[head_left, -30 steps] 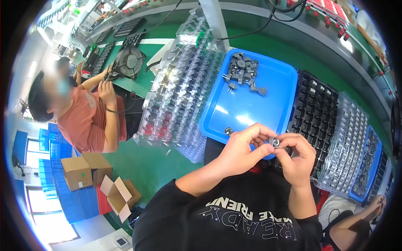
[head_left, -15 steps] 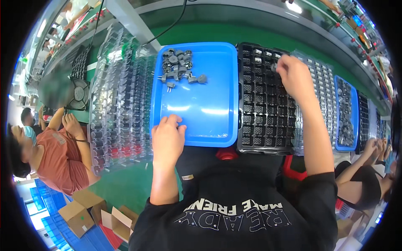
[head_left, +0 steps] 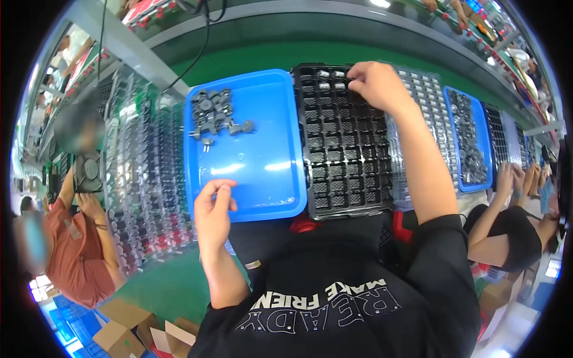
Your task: Manually assemble and sort small electronic components into plastic trays on a factory production line.
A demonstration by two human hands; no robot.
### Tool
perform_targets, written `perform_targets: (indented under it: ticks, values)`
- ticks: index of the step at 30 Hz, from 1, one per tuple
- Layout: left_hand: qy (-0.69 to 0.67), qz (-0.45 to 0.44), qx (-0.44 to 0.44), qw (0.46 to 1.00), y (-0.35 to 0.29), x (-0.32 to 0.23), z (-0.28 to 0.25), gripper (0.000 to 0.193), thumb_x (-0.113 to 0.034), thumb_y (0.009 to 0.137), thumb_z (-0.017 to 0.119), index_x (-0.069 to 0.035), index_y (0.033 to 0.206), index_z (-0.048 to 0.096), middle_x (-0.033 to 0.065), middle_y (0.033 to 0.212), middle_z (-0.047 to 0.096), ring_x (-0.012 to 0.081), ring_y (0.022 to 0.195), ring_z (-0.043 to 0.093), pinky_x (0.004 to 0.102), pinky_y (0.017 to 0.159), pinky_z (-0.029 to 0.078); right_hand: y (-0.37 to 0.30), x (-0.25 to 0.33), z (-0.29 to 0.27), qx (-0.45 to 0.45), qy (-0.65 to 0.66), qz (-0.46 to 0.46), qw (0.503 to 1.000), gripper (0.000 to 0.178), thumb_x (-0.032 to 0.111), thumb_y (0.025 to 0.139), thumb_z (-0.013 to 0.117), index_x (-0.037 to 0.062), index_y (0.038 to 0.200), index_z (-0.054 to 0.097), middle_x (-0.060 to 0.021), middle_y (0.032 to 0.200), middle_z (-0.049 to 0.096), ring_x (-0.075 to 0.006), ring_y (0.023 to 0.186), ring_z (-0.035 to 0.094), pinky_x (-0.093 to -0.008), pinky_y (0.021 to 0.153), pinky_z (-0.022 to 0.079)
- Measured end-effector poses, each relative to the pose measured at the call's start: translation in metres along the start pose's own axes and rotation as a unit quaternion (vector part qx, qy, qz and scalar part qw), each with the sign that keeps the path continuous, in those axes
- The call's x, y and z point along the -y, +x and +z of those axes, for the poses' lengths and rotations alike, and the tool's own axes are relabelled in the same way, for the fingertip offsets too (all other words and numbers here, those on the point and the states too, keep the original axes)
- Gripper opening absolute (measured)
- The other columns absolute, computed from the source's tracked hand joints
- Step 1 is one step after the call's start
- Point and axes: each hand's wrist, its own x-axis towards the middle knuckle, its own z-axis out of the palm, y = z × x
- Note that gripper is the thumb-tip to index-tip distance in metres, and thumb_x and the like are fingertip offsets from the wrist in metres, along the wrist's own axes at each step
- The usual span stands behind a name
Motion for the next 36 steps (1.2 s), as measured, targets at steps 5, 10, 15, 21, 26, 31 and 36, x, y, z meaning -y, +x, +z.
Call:
perform_targets:
  ticks: [5, 10, 15, 21, 26, 31, 36]
  values:
    - [-0.015, 0.044, -0.017, 0.999, 0.005, 0.017, 0.002, 0.015, -0.010, 0.101, 0.060, -0.001, 0.107, 0.070, 0.0026, 0.096, 0.067, 0.0062, 0.071, 0.052, 0.0217, 0.064, 0.040, -0.013, -0.073, -0.039, 0.035, -0.037, 0.207, 0.977, 0.032, 0.033, 0.079, 0.084, 0.0050, 0.090, 0.072, -0.0168, 0.089, 0.075, -0.0330, 0.087, 0.073, -0.0420, 0.082, 0.056]
    - [-0.211, -0.023, 0.017, 0.977, 0.004, 0.009, 0.011, 0.038, -0.020, 0.107, 0.050, 0.001, 0.137, 0.060, 0.0126, 0.124, 0.067, 0.0133, 0.086, 0.057, 0.0294, 0.077, 0.051, -0.022, -0.092, -0.022, 0.013, 0.054, 0.209, 0.976, 0.031, 0.029, 0.078, 0.084, 0.0052, 0.086, 0.067, -0.0092, 0.078, 0.069, -0.0230, 0.075, 0.067, -0.0364, 0.071, 0.053]
    - [-0.225, -0.023, 0.087, 0.970, 0.012, 0.013, 0.004, 0.041, -0.019, 0.108, 0.049, 0.000, 0.143, 0.056, 0.0152, 0.135, 0.063, 0.0175, 0.099, 0.061, 0.0336, 0.084, 0.054, -0.022, -0.095, -0.006, -0.016, 0.090, 0.202, 0.975, 0.025, 0.026, 0.078, 0.079, 0.0063, 0.090, 0.070, -0.0144, 0.087, 0.074, -0.0292, 0.085, 0.071, -0.0399, 0.081, 0.055]
    - [-0.239, 0.011, 0.075, 0.968, 0.007, 0.010, 0.003, 0.046, -0.007, 0.098, 0.066, -0.001, 0.143, 0.055, 0.0135, 0.126, 0.065, 0.0211, 0.103, 0.066, 0.0343, 0.088, 0.057, -0.032, -0.105, -0.003, -0.001, 0.201, 0.105, 0.974, 0.015, 0.007, 0.086, 0.071, 0.0042, 0.101, 0.072, -0.0089, 0.085, 0.071, -0.0196, 0.079, 0.066, -0.0334, 0.075, 0.052]
    - [-0.321, 0.015, 0.151, 0.935, 0.013, 0.005, 0.023, 0.039, -0.009, 0.096, 0.070, -0.002, 0.133, 0.060, 0.0110, 0.132, 0.064, 0.0145, 0.095, 0.064, 0.0298, 0.084, 0.055, -0.058, -0.068, -0.010, -0.104, 0.219, 0.098, 0.965, 0.007, 0.007, 0.094, 0.066, 0.0017, 0.098, 0.065, -0.0042, 0.087, 0.064, -0.0148, 0.078, 0.061, -0.0306, 0.073, 0.050]
    - [-0.384, 0.005, 0.198, 0.902, -0.005, -0.019, 0.035, 0.032, -0.006, 0.098, 0.065, -0.003, 0.130, 0.061, 0.0130, 0.135, 0.062, 0.0166, 0.099, 0.065, 0.0322, 0.087, 0.056, -0.122, 0.062, -0.034, -0.073, 0.479, 0.013, 0.875, 0.008, 0.004, 0.099, 0.062, 0.0001, 0.103, 0.067, -0.0041, 0.094, 0.067, -0.0097, 0.077, 0.064, -0.0245, 0.069, 0.052]
    - [-0.398, 0.029, 0.199, 0.895, -0.003, -0.038, 0.055, 0.023, -0.009, 0.100, 0.063, -0.004, 0.123, 0.060, 0.0182, 0.130, 0.062, 0.0226, 0.100, 0.069, 0.0382, 0.087, 0.058, -0.158, 0.127, -0.008, -0.011, 0.685, 0.042, 0.727, 0.017, -0.009, 0.093, 0.063, -0.0058, 0.109, 0.066, -0.0129, 0.107, 0.070, -0.0176, 0.090, 0.072, -0.0308, 0.083, 0.062]
